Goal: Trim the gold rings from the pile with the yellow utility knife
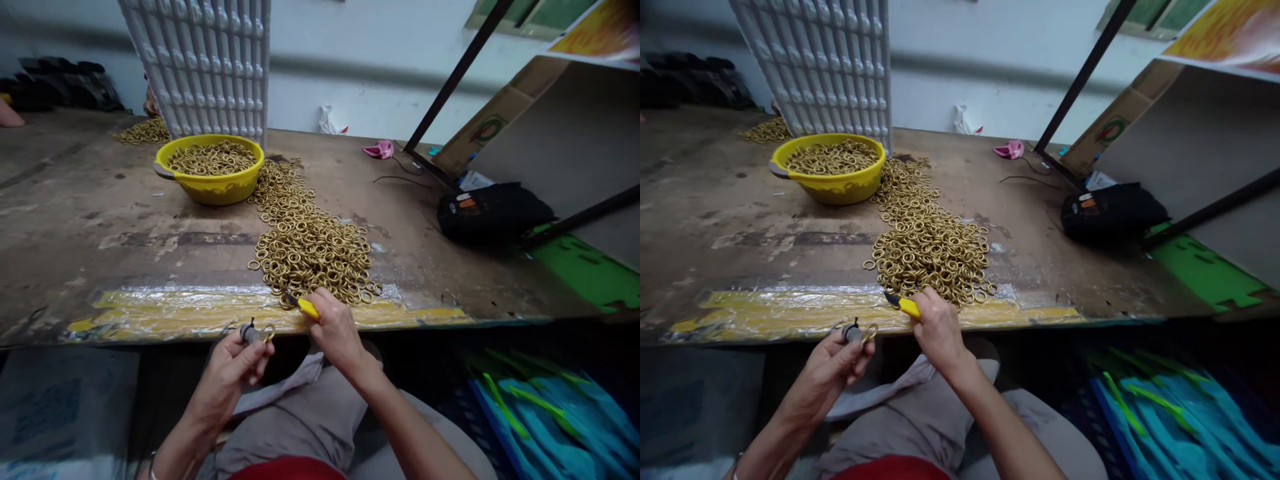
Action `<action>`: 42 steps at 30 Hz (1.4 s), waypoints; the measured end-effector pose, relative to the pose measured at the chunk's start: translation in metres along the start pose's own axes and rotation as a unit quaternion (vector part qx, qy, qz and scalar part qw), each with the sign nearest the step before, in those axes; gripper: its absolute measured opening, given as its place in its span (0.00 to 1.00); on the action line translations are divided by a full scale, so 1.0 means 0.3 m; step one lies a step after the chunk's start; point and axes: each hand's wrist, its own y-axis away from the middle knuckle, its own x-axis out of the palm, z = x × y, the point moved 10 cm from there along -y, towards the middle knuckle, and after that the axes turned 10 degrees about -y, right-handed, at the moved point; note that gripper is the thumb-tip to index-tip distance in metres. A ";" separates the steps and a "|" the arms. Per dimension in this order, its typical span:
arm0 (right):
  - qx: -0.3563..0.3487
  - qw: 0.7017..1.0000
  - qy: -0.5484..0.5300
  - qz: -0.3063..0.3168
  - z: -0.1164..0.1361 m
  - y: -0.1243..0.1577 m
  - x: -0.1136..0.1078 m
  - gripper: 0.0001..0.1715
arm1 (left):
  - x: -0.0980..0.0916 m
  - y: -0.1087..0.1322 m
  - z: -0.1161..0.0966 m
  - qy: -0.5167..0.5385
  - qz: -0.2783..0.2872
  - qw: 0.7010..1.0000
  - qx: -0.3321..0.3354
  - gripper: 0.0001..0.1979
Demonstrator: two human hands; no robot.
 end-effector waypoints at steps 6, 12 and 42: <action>0.024 0.993 0.105 0.052 0.029 -0.076 0.074 0.11 | 0.004 0.017 0.014 0.141 0.072 0.987 -0.040 0.14; 0.003 0.996 -0.092 -0.021 0.005 -0.119 0.005 0.09 | 0.063 -0.039 0.027 0.241 0.108 0.958 -0.115 0.15; 0.110 0.892 -0.437 0.036 0.036 -0.048 -0.002 0.18 | 0.106 -0.092 -0.187 -0.216 -0.042 0.960 0.171 0.12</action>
